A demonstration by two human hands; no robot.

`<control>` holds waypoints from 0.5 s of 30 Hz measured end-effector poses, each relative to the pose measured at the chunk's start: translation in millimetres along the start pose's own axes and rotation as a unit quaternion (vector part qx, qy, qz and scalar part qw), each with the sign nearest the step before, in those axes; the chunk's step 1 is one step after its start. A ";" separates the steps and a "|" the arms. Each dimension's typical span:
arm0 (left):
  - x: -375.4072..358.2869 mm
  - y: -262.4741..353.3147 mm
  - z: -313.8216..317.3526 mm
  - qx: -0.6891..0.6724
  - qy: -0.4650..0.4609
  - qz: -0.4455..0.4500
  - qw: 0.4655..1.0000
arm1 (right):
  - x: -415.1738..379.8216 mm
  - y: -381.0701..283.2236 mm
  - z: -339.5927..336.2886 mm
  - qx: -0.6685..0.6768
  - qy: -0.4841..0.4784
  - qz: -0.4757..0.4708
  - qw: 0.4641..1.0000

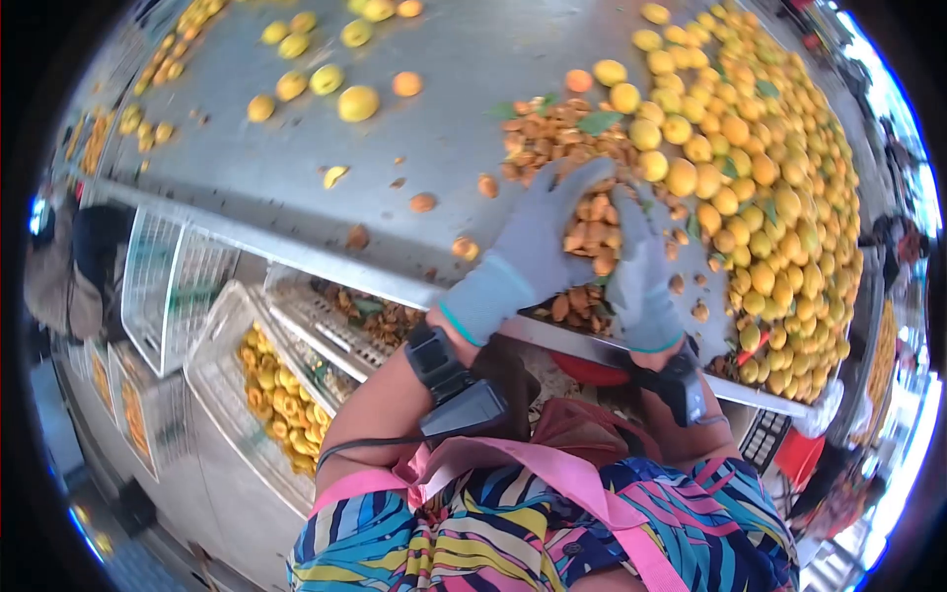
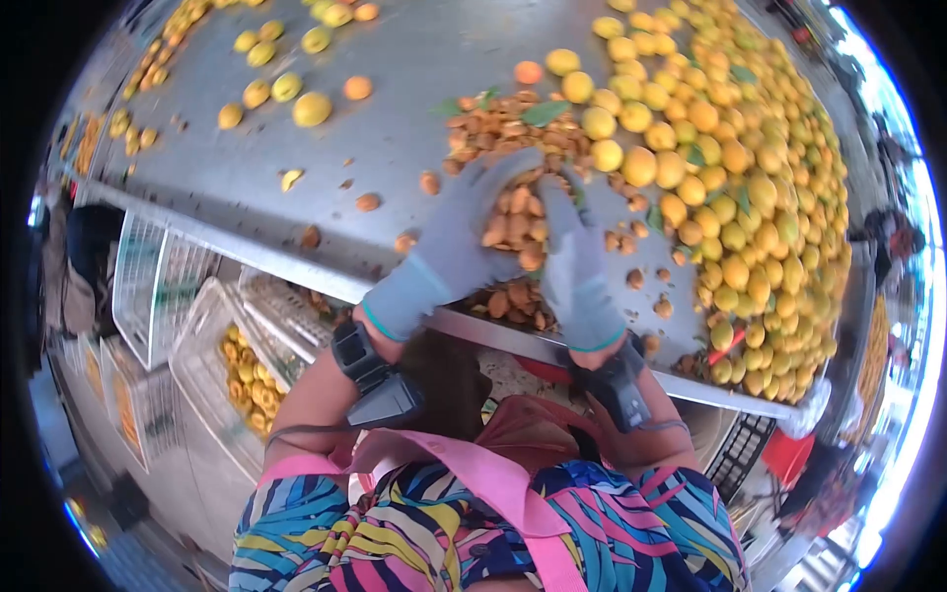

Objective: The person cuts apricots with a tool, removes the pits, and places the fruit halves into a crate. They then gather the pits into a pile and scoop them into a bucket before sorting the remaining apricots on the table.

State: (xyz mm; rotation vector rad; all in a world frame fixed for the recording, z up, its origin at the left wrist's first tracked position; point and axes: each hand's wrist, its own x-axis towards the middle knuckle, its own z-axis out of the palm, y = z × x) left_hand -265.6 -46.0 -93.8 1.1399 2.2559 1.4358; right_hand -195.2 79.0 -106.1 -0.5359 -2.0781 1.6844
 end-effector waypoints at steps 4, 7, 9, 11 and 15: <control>-12.0 13.2 -23.6 -0.046 0.046 0.010 0.998 | -7.5 -49.4 17.8 0.254 -0.010 0.093 0.963; -37.6 26.5 -57.8 -0.124 0.075 0.007 0.989 | -17.6 -90.8 33.0 0.237 -0.077 0.143 0.958; -64.2 39.4 -82.5 -0.085 0.108 -0.001 0.991 | -27.9 -90.5 57.3 0.273 -0.116 0.209 0.932; -96.1 40.3 -101.3 0.007 0.148 -0.008 0.989 | -44.4 -95.2 85.0 0.283 -0.149 0.206 0.925; -161.1 24.5 -117.3 0.011 0.210 -0.057 0.976 | -83.0 -83.7 142.2 0.307 -0.238 0.191 0.901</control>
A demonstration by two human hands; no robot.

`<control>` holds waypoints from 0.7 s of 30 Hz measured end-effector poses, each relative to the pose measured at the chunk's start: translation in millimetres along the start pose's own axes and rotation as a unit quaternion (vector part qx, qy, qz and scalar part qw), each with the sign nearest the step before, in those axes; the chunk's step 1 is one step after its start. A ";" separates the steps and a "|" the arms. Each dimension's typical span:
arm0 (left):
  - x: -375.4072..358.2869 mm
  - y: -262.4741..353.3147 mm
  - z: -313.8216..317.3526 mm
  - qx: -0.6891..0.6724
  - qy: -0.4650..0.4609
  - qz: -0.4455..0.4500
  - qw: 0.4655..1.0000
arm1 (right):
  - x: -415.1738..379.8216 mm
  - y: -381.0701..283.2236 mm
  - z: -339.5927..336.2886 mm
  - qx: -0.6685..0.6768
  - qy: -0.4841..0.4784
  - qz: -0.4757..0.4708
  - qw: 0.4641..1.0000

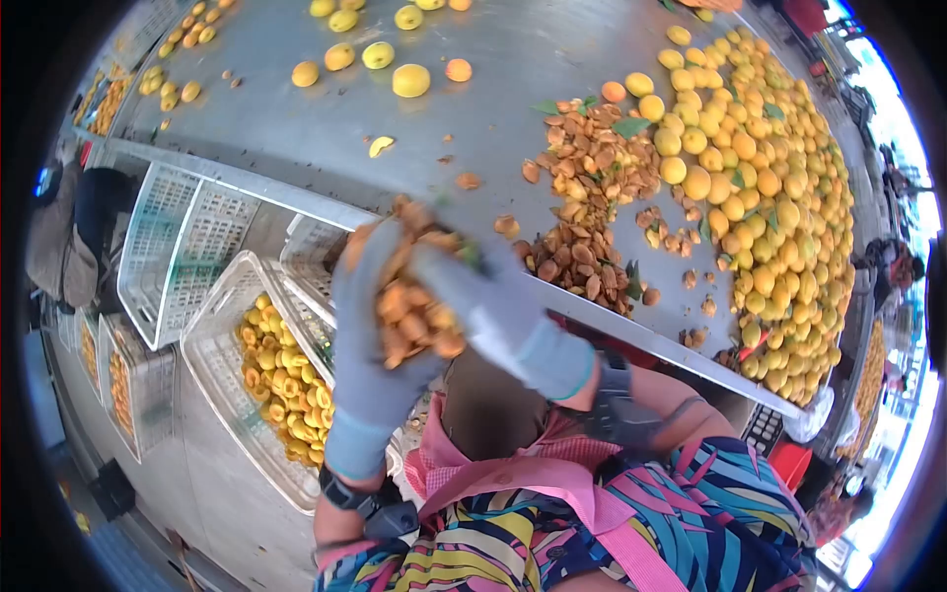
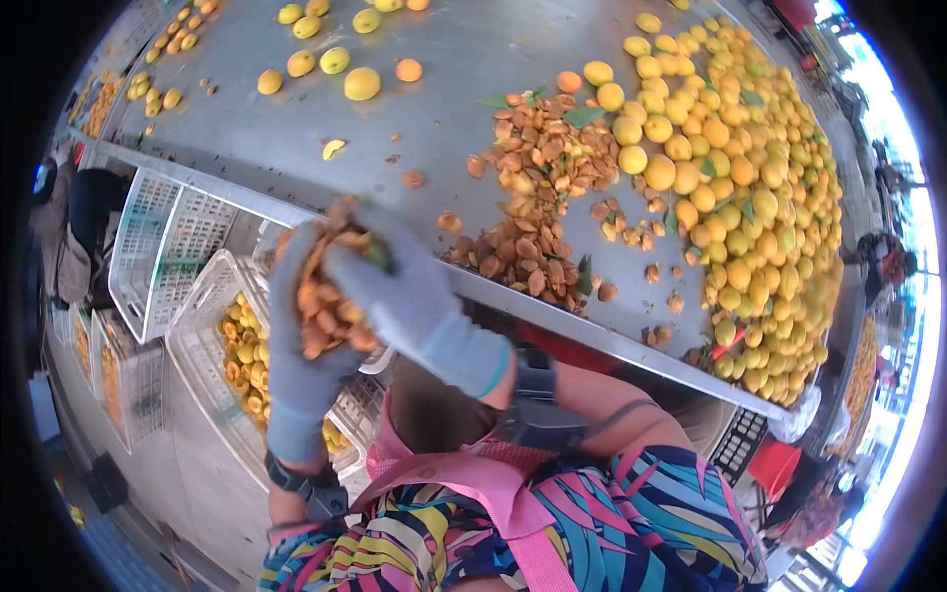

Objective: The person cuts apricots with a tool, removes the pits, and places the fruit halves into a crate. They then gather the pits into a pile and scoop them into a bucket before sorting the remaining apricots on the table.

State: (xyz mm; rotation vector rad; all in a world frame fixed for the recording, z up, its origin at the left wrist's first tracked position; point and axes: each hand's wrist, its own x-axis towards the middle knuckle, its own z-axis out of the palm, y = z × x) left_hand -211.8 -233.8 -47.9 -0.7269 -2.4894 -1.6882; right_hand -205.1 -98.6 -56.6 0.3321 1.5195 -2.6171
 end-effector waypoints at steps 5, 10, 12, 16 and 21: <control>-54.6 -55.2 -21.7 -0.118 0.045 -0.161 0.979 | 16.8 51.8 26.0 -0.158 -0.058 0.099 0.981; -69.5 -139.8 -25.2 -0.074 0.010 -0.225 0.972 | 9.6 54.1 3.6 -0.437 -0.114 0.071 0.890; -49.0 -139.0 -22.4 -0.048 0.008 -0.176 0.983 | -4.6 10.9 -9.1 -0.349 -0.116 0.063 0.928; 9.5 -74.9 -6.4 -0.021 0.148 -0.117 0.982 | -18.6 -51.0 -63.4 -0.353 -0.062 -0.104 0.928; 88.1 -46.2 46.7 -0.061 -0.002 -0.091 0.994 | 10.1 -82.3 -161.1 -0.464 0.127 -0.225 0.847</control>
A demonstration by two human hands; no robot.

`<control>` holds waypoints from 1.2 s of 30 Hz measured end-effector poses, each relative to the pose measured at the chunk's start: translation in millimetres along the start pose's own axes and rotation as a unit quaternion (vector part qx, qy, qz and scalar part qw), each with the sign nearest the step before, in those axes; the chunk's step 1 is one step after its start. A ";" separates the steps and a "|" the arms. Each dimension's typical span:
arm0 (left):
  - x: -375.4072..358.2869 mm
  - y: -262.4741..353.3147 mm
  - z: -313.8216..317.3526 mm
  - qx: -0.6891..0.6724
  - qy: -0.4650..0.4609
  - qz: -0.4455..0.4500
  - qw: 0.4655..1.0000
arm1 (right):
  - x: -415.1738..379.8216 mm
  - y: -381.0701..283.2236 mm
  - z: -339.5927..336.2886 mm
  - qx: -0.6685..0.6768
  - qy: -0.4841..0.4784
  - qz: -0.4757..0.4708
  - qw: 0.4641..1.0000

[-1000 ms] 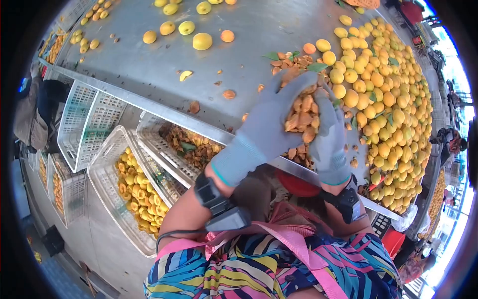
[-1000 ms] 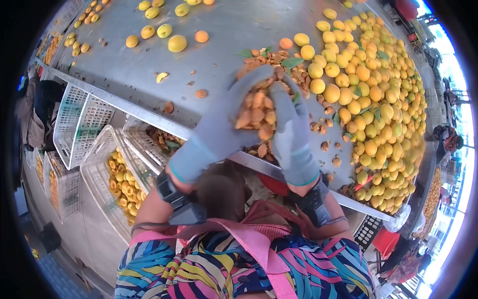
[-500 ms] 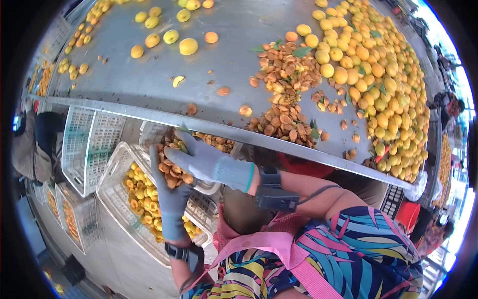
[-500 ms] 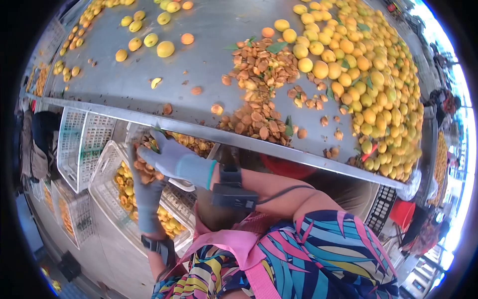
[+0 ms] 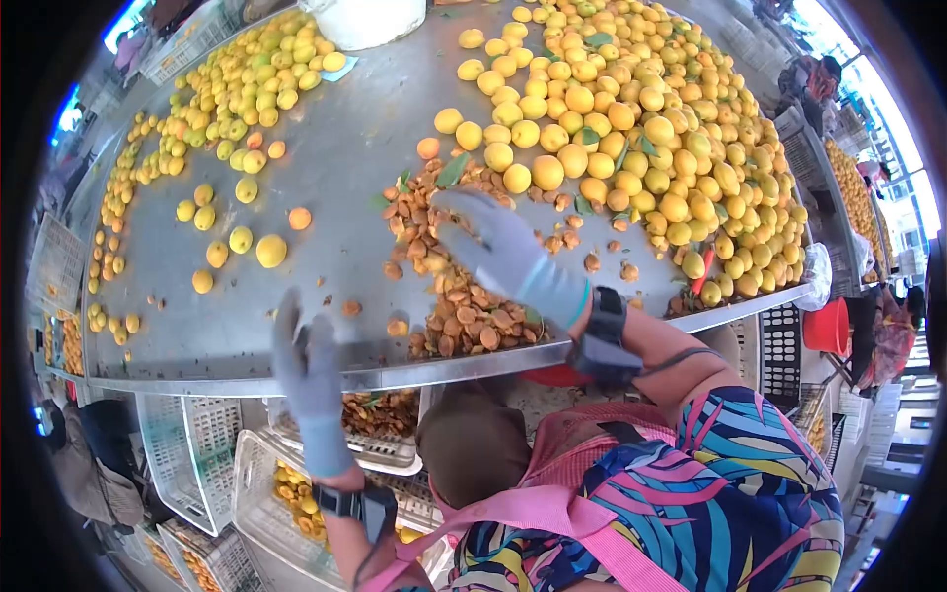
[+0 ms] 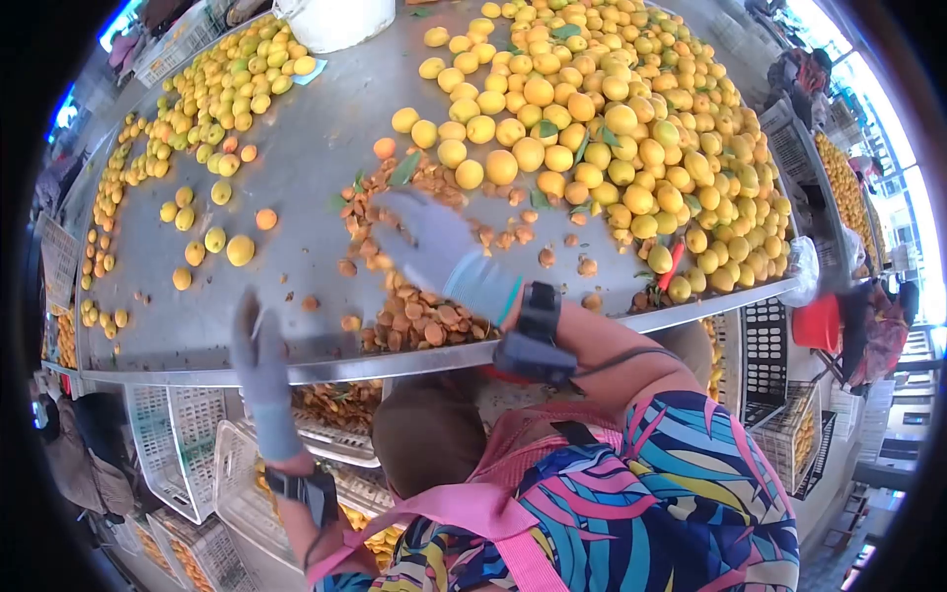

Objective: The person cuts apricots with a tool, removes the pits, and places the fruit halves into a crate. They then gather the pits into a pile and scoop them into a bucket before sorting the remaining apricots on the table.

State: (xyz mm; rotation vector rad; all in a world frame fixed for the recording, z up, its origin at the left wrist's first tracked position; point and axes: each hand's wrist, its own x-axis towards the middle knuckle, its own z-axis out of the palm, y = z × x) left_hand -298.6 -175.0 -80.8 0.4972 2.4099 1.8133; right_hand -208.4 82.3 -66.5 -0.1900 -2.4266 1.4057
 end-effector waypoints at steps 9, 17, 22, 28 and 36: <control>117.1 -37.6 153.0 0.211 -0.139 0.108 0.961 | 59.8 84.0 -2.7 -0.209 0.092 0.077 0.971; 136.5 -44.2 184.9 0.222 -0.225 0.228 0.921 | 70.3 111.0 -7.5 -0.230 0.016 0.019 0.973; 83.0 -18.0 153.1 0.172 -0.305 0.250 0.903 | 3.1 91.8 -20.8 -0.177 -0.011 -0.039 0.983; 83.0 6.0 153.1 0.133 -0.342 0.173 0.914 | -27.5 67.6 -78.9 -0.224 0.086 0.092 0.966; 136.2 -7.5 266.2 0.168 -0.313 0.344 0.869 | -65.0 76.6 -90.1 -0.420 0.108 0.109 0.894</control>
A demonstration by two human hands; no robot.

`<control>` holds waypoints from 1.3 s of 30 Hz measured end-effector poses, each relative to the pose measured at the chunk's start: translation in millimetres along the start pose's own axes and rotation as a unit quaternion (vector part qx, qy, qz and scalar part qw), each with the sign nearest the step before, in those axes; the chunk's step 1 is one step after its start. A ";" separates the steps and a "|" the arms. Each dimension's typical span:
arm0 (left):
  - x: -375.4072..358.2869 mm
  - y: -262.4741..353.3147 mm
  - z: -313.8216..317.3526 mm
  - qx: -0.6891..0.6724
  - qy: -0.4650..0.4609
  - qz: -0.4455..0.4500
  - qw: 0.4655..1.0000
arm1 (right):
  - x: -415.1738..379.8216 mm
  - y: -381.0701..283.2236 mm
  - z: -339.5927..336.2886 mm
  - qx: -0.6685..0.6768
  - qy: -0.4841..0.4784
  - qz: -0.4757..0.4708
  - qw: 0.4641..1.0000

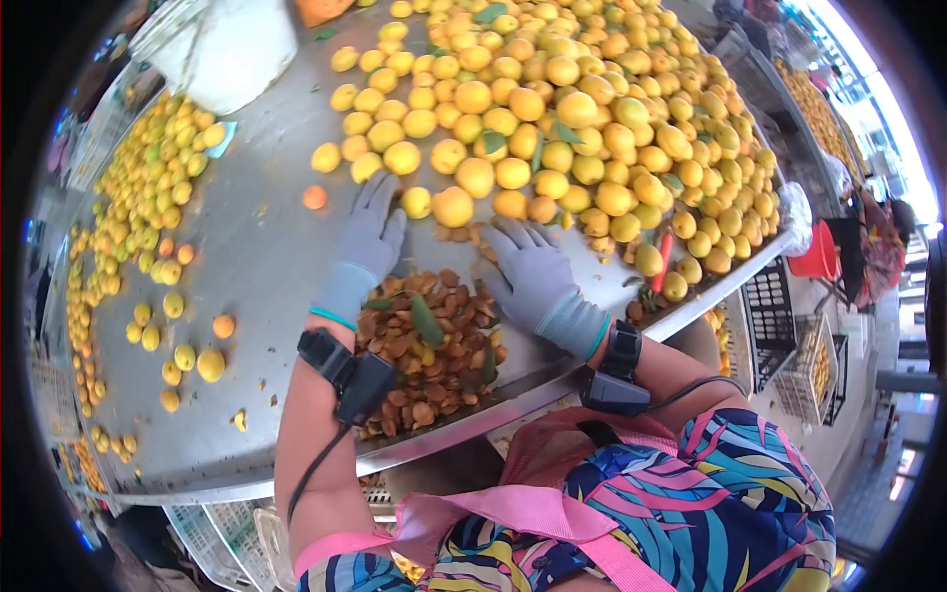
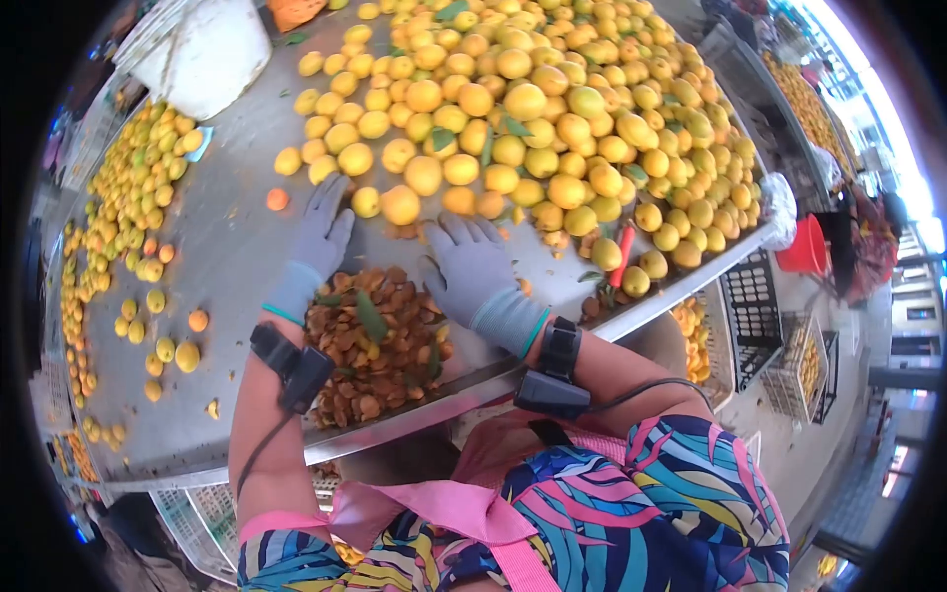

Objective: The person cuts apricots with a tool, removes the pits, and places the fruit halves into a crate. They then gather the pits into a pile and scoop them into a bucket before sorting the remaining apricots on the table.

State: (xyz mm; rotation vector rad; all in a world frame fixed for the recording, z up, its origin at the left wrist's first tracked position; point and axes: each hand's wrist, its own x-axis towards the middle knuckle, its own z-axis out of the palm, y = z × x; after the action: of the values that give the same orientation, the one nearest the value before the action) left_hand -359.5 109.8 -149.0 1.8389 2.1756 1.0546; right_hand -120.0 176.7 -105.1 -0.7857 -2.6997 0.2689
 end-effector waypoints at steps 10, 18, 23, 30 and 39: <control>10.1 7.4 7.0 0.091 -0.097 -0.070 0.989 | 7.0 11.7 16.0 0.027 -0.069 0.021 0.997; -54.0 81.6 -17.2 -0.055 -0.173 -0.046 0.982 | -17.4 -26.2 -12.0 0.248 -0.233 -0.089 0.936; -75.0 97.5 -46.9 -0.147 -0.130 -0.100 0.975 | -49.6 29.6 -60.2 0.107 -0.071 0.103 0.986; -115.1 50.0 -60.1 -0.087 0.019 -0.173 0.981 | -61.3 64.4 -45.3 0.056 -0.162 0.144 0.975; -78.4 154.3 -110.9 -0.077 0.027 -0.063 0.995 | -60.7 76.8 -81.1 -0.167 -0.095 0.153 0.969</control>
State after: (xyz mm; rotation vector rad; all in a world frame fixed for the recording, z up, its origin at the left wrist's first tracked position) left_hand -265.8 -4.4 -6.2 1.6028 2.1405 1.2209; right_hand -5.6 214.7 -64.7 -1.3418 -2.8339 -0.0505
